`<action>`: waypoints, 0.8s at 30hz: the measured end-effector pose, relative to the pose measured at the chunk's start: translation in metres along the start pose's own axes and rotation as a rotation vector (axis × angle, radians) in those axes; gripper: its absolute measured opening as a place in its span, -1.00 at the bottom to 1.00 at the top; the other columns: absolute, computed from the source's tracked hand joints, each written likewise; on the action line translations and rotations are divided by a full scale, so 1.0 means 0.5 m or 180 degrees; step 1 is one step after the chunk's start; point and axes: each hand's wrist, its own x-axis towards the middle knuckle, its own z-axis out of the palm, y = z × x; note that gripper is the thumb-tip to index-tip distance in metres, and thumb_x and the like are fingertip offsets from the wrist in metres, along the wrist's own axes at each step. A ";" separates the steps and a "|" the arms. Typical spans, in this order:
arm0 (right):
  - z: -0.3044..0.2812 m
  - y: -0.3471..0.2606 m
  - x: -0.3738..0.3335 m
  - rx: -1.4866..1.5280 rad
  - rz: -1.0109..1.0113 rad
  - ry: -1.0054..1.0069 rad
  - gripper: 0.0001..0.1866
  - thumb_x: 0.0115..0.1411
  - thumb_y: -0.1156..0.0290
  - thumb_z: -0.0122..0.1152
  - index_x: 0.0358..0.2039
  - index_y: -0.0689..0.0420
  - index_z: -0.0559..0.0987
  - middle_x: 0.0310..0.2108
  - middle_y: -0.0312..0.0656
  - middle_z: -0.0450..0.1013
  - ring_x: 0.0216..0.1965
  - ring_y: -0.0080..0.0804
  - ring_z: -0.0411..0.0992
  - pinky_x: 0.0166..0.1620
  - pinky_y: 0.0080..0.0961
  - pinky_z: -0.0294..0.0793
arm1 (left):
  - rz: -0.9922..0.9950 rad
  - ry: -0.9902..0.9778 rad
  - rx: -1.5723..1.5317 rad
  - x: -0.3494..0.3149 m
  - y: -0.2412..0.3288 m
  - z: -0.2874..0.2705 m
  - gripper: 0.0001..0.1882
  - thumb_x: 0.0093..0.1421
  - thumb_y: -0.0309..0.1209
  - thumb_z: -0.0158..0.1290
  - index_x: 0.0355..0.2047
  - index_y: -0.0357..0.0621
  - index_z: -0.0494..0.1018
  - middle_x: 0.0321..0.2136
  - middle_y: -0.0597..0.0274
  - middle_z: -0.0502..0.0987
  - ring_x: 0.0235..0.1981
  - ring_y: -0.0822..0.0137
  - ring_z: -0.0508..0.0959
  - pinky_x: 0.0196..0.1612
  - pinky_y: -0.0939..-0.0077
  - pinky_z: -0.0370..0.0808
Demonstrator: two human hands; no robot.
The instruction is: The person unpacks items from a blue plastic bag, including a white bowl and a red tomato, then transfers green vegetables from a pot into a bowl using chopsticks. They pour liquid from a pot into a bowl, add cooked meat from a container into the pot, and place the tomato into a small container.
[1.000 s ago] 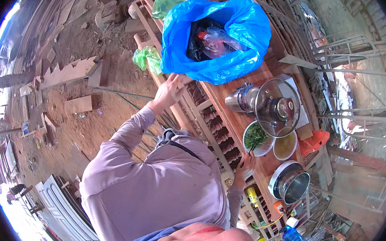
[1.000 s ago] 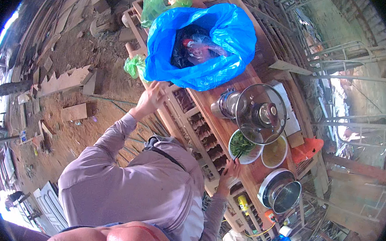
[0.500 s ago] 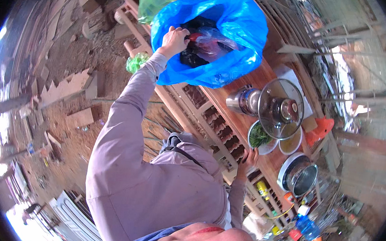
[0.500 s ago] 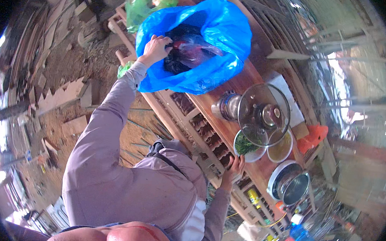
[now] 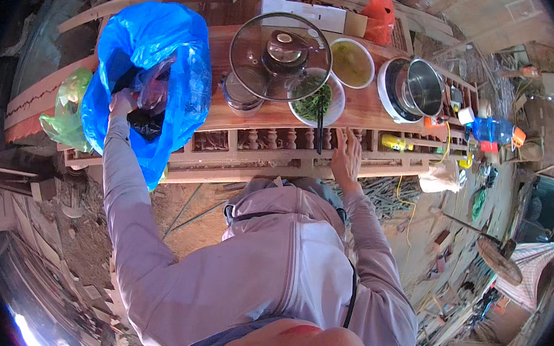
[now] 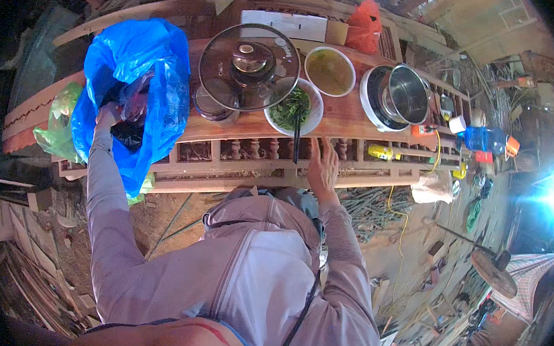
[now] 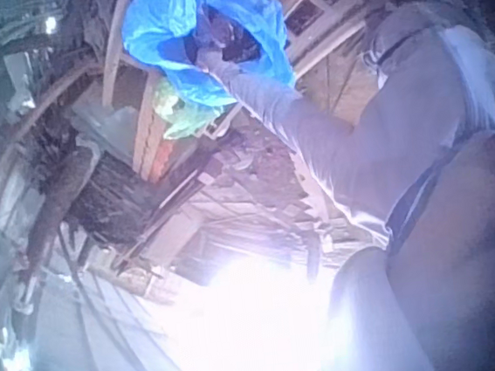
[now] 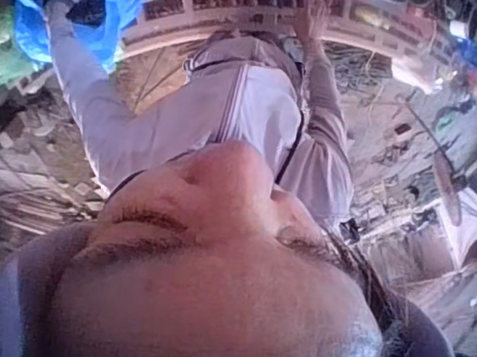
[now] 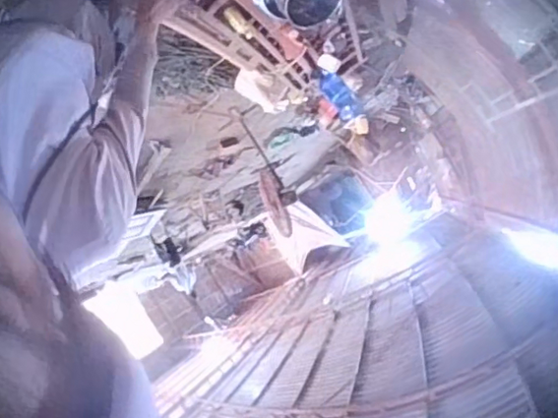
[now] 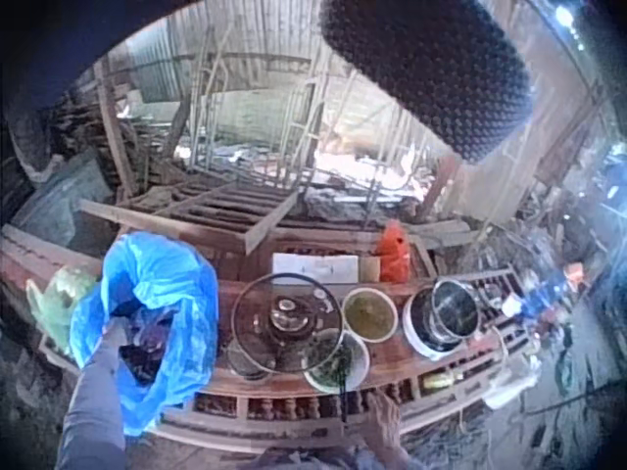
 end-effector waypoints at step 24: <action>0.146 0.203 -0.451 0.4273 0.4481 -0.2177 -0.10 -0.02 0.29 0.29 0.26 0.21 0.04 0.10 -0.01 0.27 -0.01 -0.27 0.36 -0.01 -0.37 0.39 | -0.0002 -0.0117 -0.7278 -0.421 0.154 -0.062 -0.48 0.17 -0.16 0.07 0.01 -0.25 0.29 -0.16 0.16 0.45 -0.24 0.38 0.50 -0.24 0.58 0.48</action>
